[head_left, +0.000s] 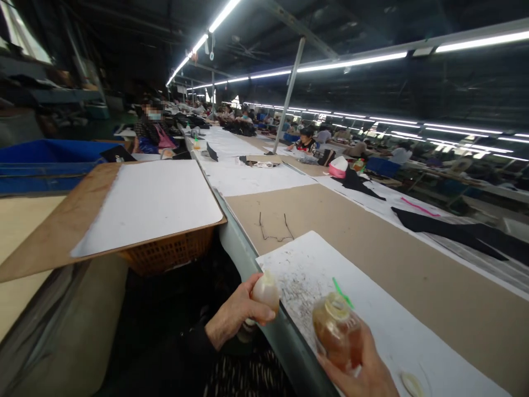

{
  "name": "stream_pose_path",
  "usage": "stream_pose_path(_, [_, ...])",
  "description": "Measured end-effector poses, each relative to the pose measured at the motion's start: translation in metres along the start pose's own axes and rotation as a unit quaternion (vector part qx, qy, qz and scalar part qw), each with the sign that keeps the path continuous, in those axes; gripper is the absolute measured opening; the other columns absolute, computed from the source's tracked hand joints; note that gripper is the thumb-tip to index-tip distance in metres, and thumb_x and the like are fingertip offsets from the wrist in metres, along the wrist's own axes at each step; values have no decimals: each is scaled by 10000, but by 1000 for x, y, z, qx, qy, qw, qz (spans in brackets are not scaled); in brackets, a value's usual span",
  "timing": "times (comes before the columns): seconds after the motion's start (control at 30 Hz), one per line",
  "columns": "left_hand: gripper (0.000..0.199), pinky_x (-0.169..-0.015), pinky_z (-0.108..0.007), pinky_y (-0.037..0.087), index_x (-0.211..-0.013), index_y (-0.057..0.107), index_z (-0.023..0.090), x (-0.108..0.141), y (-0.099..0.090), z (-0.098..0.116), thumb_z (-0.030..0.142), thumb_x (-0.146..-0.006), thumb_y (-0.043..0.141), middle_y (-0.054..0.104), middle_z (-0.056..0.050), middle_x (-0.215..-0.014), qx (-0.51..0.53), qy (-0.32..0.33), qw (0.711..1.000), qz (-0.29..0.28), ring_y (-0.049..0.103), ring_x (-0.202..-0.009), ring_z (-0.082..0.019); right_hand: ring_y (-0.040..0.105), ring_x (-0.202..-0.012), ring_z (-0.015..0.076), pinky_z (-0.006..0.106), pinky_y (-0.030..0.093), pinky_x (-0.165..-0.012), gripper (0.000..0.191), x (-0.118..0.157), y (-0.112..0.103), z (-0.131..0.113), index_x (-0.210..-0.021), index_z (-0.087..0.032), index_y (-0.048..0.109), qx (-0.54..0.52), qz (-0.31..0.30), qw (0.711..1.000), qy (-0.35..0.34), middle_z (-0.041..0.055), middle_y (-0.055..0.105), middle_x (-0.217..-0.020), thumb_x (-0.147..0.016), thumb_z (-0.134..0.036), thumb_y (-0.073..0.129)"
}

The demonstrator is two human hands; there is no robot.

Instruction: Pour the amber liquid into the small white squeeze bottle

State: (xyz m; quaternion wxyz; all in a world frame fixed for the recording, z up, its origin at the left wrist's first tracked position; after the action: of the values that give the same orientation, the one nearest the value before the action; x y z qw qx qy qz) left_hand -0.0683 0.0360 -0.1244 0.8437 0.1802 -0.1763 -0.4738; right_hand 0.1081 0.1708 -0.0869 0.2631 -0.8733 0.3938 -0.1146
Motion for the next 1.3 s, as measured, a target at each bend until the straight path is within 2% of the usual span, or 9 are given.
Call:
stream_pose_path(0.2, [733, -431, -181, 423, -1170, 456, 154, 44, -31, 5, 142, -490, 730, 607, -56, -811, -18, -6, 998, 54, 560, -643, -155, 499, -1131, 276, 416, 405, -970, 787, -31, 28, -19, -1332, -189, 303, 153, -9, 975, -159, 104, 485, -1268, -681, -532, 582])
stream_pose_path(0.37, [731, -442, -179, 421, -1164, 422, 135, 69, -54, 5, 180, -511, 749, 607, -50, -803, -1, 33, 996, 86, 543, -616, -134, 517, -1050, 258, 403, 476, -874, 643, -42, 55, -56, -1290, -213, 324, 308, 2, 902, -304, 82, 506, -1192, -722, -369, 581])
stream_pose_path(0.57, [651, -463, -177, 401, -1125, 431, 144, 85, -84, 0, 203, -558, 745, 569, -14, -824, -21, 82, 989, 122, 513, -631, -109, 503, -1020, 243, 389, 506, -859, 668, -35, 89, -103, -1252, -211, 318, 347, -6, 827, -442, 79, 503, -1159, -646, -98, 574])
stream_pose_path(0.63, [661, -518, -193, 424, -1157, 434, 169, 87, -96, -2, 184, -566, 731, 559, -19, -894, -44, 87, 983, 158, 526, -696, -121, 493, -1028, 250, 401, 509, -869, 681, -34, 97, -112, -1253, -197, 315, 357, 2, 805, -473, 87, 500, -1164, -639, -87, 589])
stream_pose_path(0.77, [648, -818, -268, 450, -1150, 509, 181, 91, -113, 3, 178, -547, 746, 492, -59, -1100, -131, 103, 955, 244, 510, -984, -199, 468, -1069, 264, 420, 499, -907, 720, -36, 106, -122, -1278, -174, 305, 377, 10, 775, -507, 104, 484, -1198, -639, -94, 625])
stream_pose_path(0.87, [623, -913, -304, 404, -1129, 539, 184, 92, -112, 7, 189, -543, 751, 465, -57, -1099, -160, 114, 948, 251, 483, -1031, -218, 455, -1088, 262, 425, 481, -937, 705, -39, 108, -125, -1283, -172, 308, 385, 2, 766, -515, 104, 475, -1207, -656, -114, 626])
stream_pose_path(1.1, [613, -882, -290, 397, -1104, 558, 207, 97, -106, 15, 183, -524, 755, 457, -35, -1076, -151, 117, 949, 250, 481, -994, -201, 453, -1096, 271, 438, 478, -929, 715, -45, 106, -123, -1285, -171, 311, 387, 4, 762, -519, 111, 474, -1217, -644, -149, 627])
stream_pose_path(1.2, [614, -878, -285, 394, -1105, 556, 200, 99, -103, 19, 168, -522, 746, 452, -33, -1077, -151, 110, 949, 254, 479, -979, -194, 454, -1104, 266, 435, 470, -935, 677, -51, 106, -117, -1291, -190, 308, 367, -5, 783, -502, 100, 477, -1216, -676, -172, 589])
stream_pose_path(1.3, [617, -857, -278, 404, -1112, 546, 191, 98, -99, 19, 169, -526, 738, 442, -39, -1079, -144, 109, 952, 246, 478, -975, -193, 469, -1108, 255, 417, 473, -918, 628, -59, 107, -104, -1294, -217, 309, 324, -29, 834, -445, 84, 475, -1221, -714, -228, 549])
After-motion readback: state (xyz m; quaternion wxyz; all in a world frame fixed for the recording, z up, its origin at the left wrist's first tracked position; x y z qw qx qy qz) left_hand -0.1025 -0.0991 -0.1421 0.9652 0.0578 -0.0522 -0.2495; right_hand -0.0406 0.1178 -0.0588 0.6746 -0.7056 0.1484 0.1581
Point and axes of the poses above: each hand's wrist, its own x-axis away from the middle knuckle, its own y-axis out of the palm, z = x × y, the point moved 8 cm from there along -x, towards the middle knuckle
